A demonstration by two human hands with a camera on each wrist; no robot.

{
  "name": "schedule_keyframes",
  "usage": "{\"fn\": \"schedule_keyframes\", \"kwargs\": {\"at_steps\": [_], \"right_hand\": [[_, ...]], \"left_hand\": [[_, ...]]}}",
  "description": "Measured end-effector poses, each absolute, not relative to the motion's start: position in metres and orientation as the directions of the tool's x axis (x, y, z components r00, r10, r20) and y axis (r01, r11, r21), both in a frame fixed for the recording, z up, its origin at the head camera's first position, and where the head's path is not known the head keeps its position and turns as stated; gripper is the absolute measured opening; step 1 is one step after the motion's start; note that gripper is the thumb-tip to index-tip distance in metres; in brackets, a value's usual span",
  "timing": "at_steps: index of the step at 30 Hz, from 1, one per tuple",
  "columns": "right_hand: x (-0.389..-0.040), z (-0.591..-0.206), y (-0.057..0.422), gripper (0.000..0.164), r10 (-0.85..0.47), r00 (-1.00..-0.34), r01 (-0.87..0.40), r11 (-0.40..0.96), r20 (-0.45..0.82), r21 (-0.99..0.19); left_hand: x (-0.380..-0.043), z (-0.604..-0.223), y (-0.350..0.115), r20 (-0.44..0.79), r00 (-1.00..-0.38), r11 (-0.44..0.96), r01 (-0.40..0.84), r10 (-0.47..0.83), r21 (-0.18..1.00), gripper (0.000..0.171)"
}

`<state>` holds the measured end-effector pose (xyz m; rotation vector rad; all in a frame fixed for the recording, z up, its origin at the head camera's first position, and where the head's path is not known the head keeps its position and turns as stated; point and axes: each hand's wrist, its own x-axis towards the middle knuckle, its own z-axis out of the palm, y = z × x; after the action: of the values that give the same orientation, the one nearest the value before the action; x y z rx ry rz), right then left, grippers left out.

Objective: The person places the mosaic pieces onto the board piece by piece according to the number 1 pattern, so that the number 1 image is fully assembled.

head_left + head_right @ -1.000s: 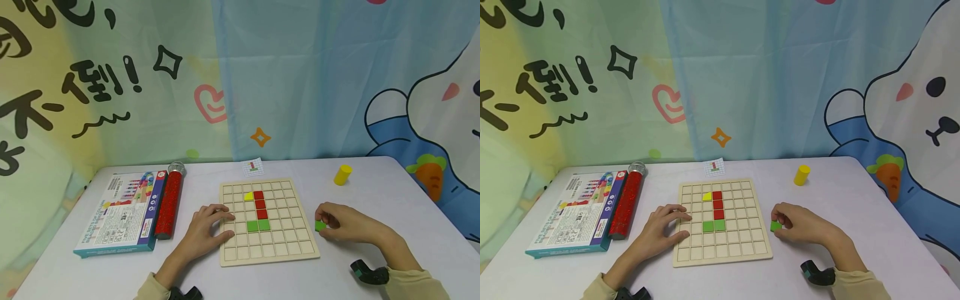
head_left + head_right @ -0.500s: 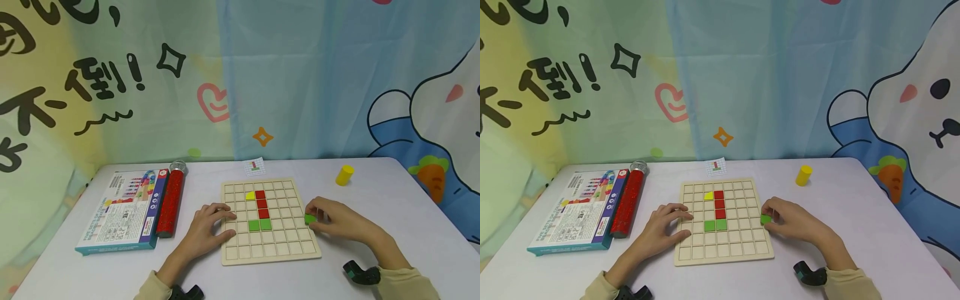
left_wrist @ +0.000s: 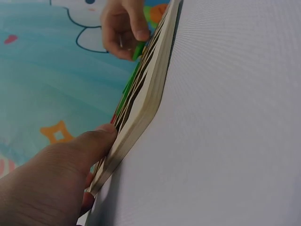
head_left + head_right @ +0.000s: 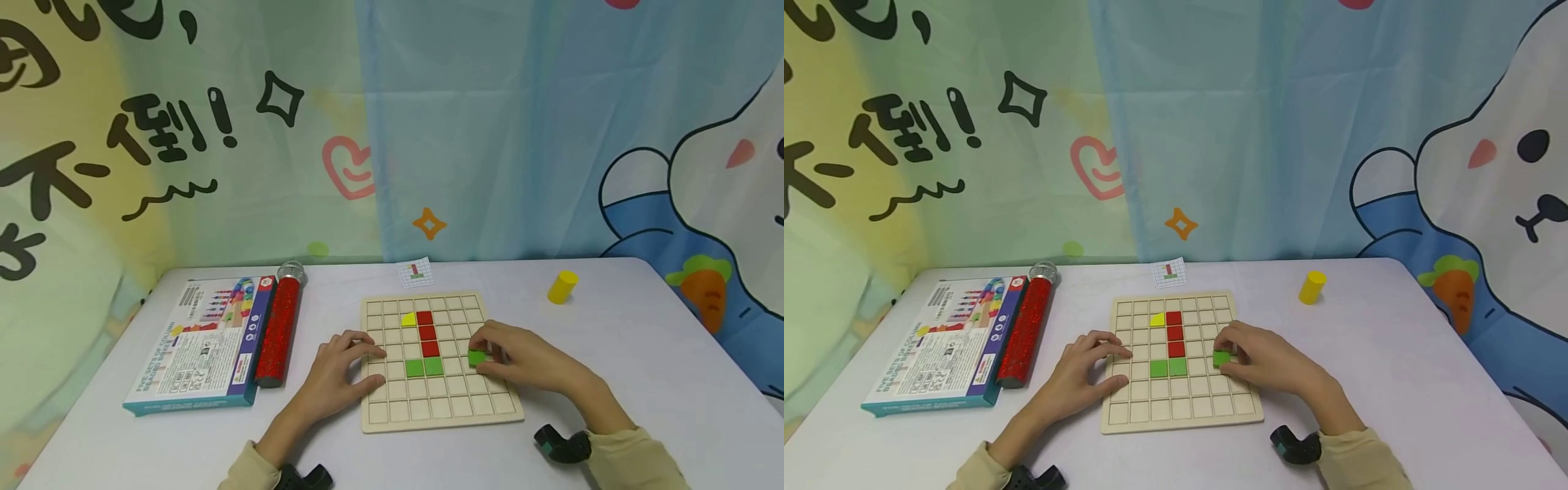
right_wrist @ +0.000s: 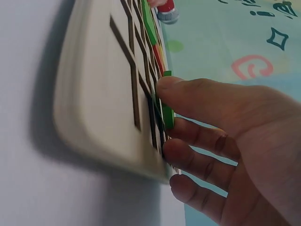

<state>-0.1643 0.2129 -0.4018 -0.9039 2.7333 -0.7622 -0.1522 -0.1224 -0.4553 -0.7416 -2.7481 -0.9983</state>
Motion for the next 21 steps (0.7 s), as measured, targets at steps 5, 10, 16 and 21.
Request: {"fn": "schedule_keyframes", "kwargs": {"at_steps": [5,10,16,21], "right_hand": [[-0.166,-0.403,0.202,0.026,-0.598,-0.801,-0.511,0.693,-0.010,-0.509],[-0.167,-0.405,0.195,0.025,-0.606,-0.795,-0.523,0.692,-0.009,-0.497],[-0.167,-0.404,0.186,0.024,-0.612,-0.791,-0.529,0.688,-0.004,-0.497],[-0.166,-0.404,0.184,0.024,-0.627,-0.779,-0.535,0.677,-0.015,-0.506]], "left_hand": [[-0.152,-0.455,-0.123,0.271,-0.872,0.658,0.486,0.408,0.574,0.035],[-0.151,-0.456,-0.123,0.268,-0.874,0.657,0.482,0.405,0.580,0.034],[-0.152,-0.455,-0.123,0.272,-0.873,0.655,0.484,0.404,0.580,0.034],[-0.152,-0.455,-0.122,0.275,-0.871,0.657,0.488,0.406,0.574,0.034]]}}
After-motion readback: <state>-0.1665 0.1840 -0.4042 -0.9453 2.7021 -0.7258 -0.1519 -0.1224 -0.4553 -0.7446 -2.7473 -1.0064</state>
